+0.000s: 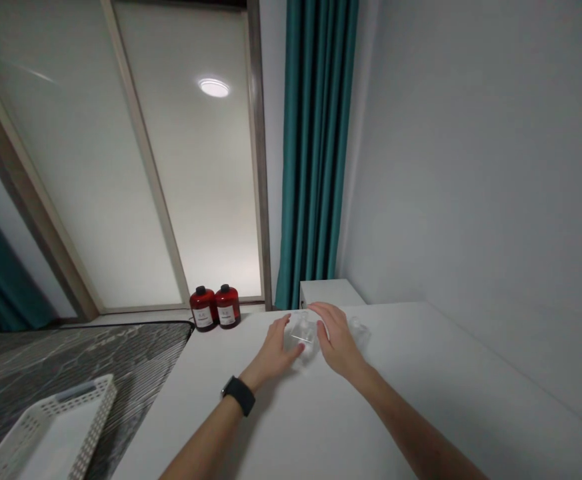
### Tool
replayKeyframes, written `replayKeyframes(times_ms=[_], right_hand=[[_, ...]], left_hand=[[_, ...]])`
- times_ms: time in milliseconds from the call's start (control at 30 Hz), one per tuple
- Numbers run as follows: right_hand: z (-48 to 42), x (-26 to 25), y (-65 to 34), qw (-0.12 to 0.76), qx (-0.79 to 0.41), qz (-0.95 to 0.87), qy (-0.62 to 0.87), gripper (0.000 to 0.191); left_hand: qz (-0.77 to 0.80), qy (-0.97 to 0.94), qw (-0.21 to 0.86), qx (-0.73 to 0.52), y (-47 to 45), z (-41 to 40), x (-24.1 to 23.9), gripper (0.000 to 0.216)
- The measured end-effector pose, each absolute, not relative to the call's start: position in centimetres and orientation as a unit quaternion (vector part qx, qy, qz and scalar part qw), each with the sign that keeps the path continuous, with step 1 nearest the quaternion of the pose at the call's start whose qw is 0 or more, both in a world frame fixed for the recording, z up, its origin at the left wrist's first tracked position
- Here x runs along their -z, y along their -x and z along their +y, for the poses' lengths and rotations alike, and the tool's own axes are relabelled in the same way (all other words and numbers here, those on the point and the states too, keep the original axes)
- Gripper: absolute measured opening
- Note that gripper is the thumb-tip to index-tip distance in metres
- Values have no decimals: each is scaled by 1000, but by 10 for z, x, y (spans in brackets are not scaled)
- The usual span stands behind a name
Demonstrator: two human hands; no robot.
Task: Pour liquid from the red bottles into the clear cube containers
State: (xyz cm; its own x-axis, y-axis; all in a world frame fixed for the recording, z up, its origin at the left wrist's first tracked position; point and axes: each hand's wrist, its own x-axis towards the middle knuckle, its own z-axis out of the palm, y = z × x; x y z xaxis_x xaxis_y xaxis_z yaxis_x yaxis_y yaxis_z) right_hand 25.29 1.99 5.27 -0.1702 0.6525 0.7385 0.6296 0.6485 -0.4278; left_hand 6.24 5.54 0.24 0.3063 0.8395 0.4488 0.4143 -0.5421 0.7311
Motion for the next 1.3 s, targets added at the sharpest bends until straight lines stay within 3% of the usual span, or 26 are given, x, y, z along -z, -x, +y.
replayKeyframes(times_ms=[100, 233, 567, 733, 1033, 1300], right_hand=[[18, -38, -282, 500, 52, -721, 476, 43], [24, -7, -310, 530, 93, -656, 529, 38], [49, 49, -340, 525, 9, -613, 590, 49], [43, 54, -335, 498, -53, -647, 575, 50], [2, 33, -280, 441, -189, -727, 491, 54], [-10, 29, -267, 418, -227, -747, 465, 60]], left_hand=[[410, -766, 274, -412, -72, 56, 3, 72], [398, -771, 265, -421, -80, 60, 10, 60], [396, -753, 290, -438, -89, 63, 13, 45], [406, -757, 277, -430, -81, 55, 8, 35], [424, -783, 223, -397, -32, 20, 2, 38], [461, -765, 194, -406, -17, 1, 7, 38]])
